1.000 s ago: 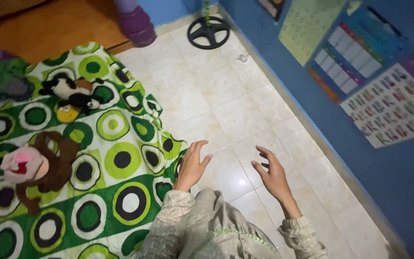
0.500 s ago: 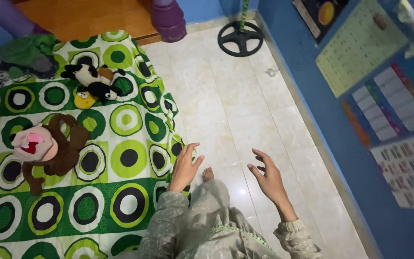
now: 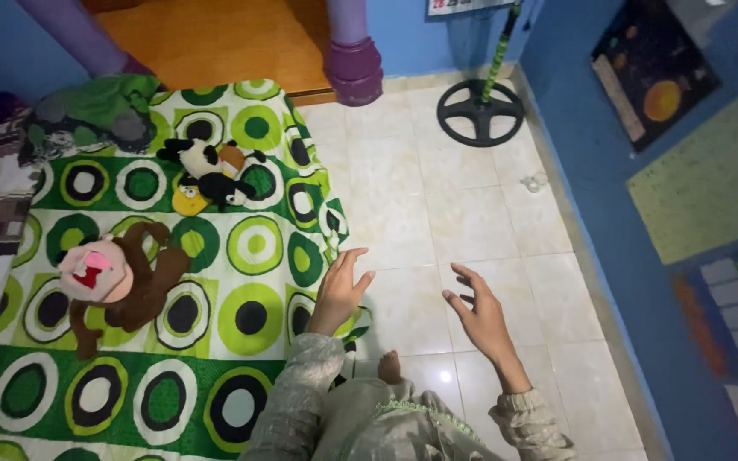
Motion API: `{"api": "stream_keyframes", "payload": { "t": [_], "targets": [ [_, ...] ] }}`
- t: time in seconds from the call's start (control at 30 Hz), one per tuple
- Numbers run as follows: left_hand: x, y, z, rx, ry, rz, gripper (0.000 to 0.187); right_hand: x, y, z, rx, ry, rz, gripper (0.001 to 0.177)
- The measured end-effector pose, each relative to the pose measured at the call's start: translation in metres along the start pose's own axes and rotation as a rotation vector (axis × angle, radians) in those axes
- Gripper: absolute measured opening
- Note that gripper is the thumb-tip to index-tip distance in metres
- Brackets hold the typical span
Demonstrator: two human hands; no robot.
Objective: Organizing plush toys and tidying pillows and blankets on a mattress.
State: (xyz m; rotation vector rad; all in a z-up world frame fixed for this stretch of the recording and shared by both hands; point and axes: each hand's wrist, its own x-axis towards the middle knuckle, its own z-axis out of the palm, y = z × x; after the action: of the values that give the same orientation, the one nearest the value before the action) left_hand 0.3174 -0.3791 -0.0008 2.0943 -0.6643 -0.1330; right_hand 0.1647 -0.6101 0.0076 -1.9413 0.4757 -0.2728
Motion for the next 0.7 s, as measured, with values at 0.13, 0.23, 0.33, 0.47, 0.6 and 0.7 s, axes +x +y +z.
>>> {"api": "stream_keyframes", "payload": {
  "t": [0.13, 0.23, 0.33, 0.47, 0.6, 0.7],
  "targets": [
    [0.024, 0.000, -0.012, 0.013, 0.065, 0.031, 0.044, 0.040, -0.009, 0.012, 0.001, -0.038, -0.009, 0.053],
    [0.031, -0.009, -0.022, 0.035, 0.048, -0.030, 0.044, 0.058, -0.012, 0.025, 0.019, -0.067, -0.016, 0.052],
    [0.035, -0.036, -0.020, 0.060, 0.015, -0.066, 0.043, 0.074, -0.021, 0.033, -0.036, -0.127, 0.006, 0.052],
    [0.034, -0.073, -0.017, 0.111, 0.086, -0.122, 0.046, 0.098, -0.017, 0.046, 0.008, -0.183, 0.003, 0.053],
    [0.043, -0.071, -0.028, 0.080, 0.144, -0.231, 0.046, 0.135, -0.015, 0.053, 0.005, -0.260, -0.019, 0.052],
    [0.057, -0.093, -0.026, 0.121, 0.103, -0.313, 0.048, 0.170, -0.002, 0.059, -0.036, -0.296, -0.078, 0.054]
  ]
}}
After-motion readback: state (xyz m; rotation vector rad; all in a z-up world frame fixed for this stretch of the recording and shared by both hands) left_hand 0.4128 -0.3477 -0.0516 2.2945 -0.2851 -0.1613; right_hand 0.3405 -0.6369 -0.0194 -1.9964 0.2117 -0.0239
